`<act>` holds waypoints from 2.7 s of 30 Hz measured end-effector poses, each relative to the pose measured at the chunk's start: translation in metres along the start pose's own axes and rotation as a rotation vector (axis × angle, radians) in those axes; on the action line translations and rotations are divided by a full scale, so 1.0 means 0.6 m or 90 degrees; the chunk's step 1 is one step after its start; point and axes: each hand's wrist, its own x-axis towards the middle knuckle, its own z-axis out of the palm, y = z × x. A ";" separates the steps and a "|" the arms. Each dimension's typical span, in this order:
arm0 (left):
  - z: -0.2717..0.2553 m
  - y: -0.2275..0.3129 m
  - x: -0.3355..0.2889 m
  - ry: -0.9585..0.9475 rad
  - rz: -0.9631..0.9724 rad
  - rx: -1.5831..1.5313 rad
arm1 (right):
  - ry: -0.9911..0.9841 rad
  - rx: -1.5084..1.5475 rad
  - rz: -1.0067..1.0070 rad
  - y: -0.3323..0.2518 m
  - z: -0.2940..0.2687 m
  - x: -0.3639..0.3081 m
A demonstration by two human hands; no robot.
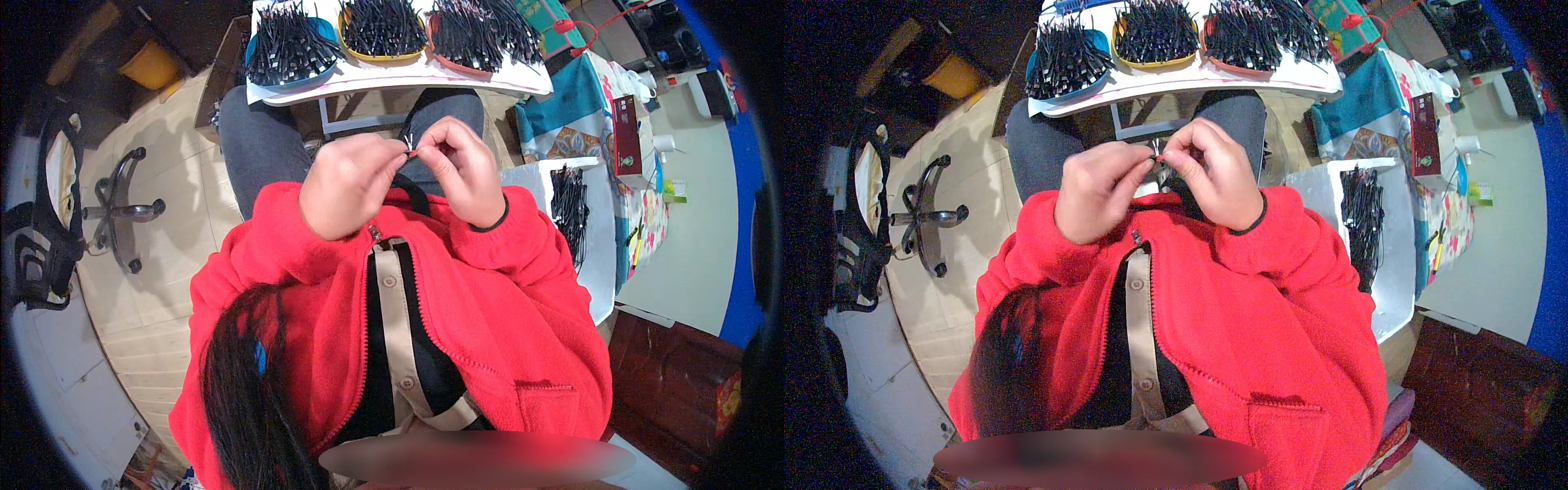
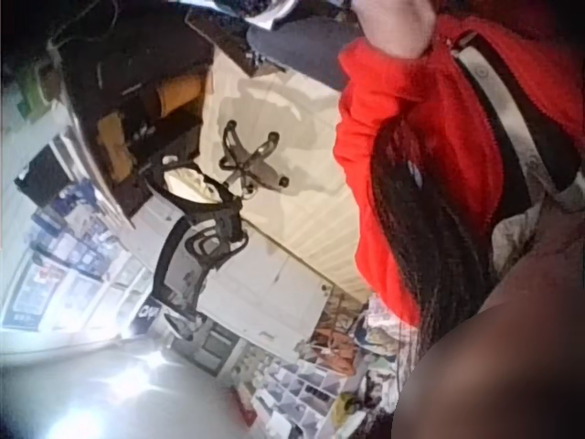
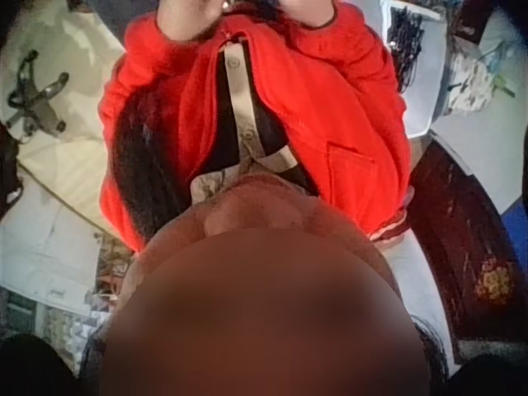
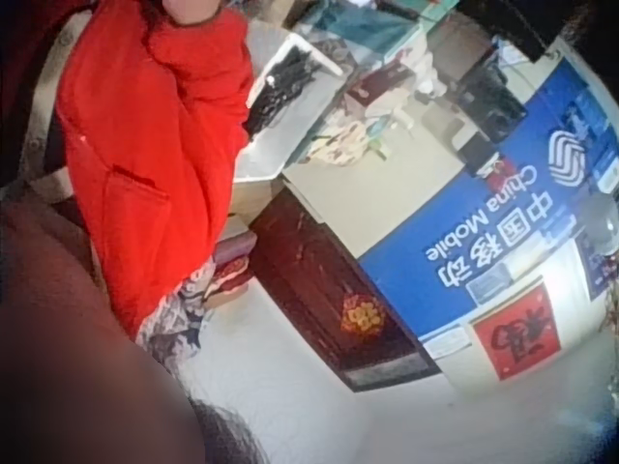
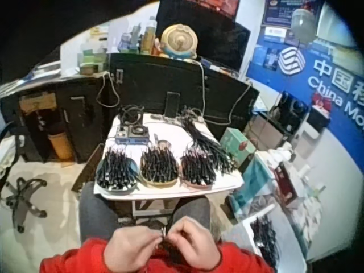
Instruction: The person repeatedly picks small black cable-like components from trays on a table, manipulates them with both hands, and places them back. The task involves handling multiple similar items one at a time without visible tools.
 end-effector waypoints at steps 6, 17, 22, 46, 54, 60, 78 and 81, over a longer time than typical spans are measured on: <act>0.009 -0.009 -0.002 -0.032 0.015 0.082 | -0.137 0.485 0.374 0.019 -0.009 -0.001; 0.000 -0.008 -0.007 -0.054 -0.345 -0.251 | 0.063 -0.329 -0.264 -0.014 -0.002 0.018; 0.009 -0.002 -0.013 0.001 -0.012 0.064 | -0.067 0.154 0.167 -0.005 -0.005 0.000; -0.021 -0.011 -0.011 -0.115 -0.156 -0.317 | -0.063 0.111 0.015 -0.037 -0.029 0.005; -0.021 -0.020 -0.017 -0.174 -0.338 -0.651 | -0.096 -0.055 -0.165 -0.054 -0.022 0.020; -0.009 -0.026 -0.025 -0.073 -0.363 -0.701 | -0.099 -0.125 -0.152 -0.048 -0.034 0.010; 0.004 -0.015 -0.030 -0.036 -0.433 -1.038 | 0.088 -0.232 -0.439 -0.035 -0.006 0.039; 0.007 -0.013 -0.030 -0.061 -0.423 -0.980 | 0.043 -0.197 -0.365 -0.035 -0.010 0.029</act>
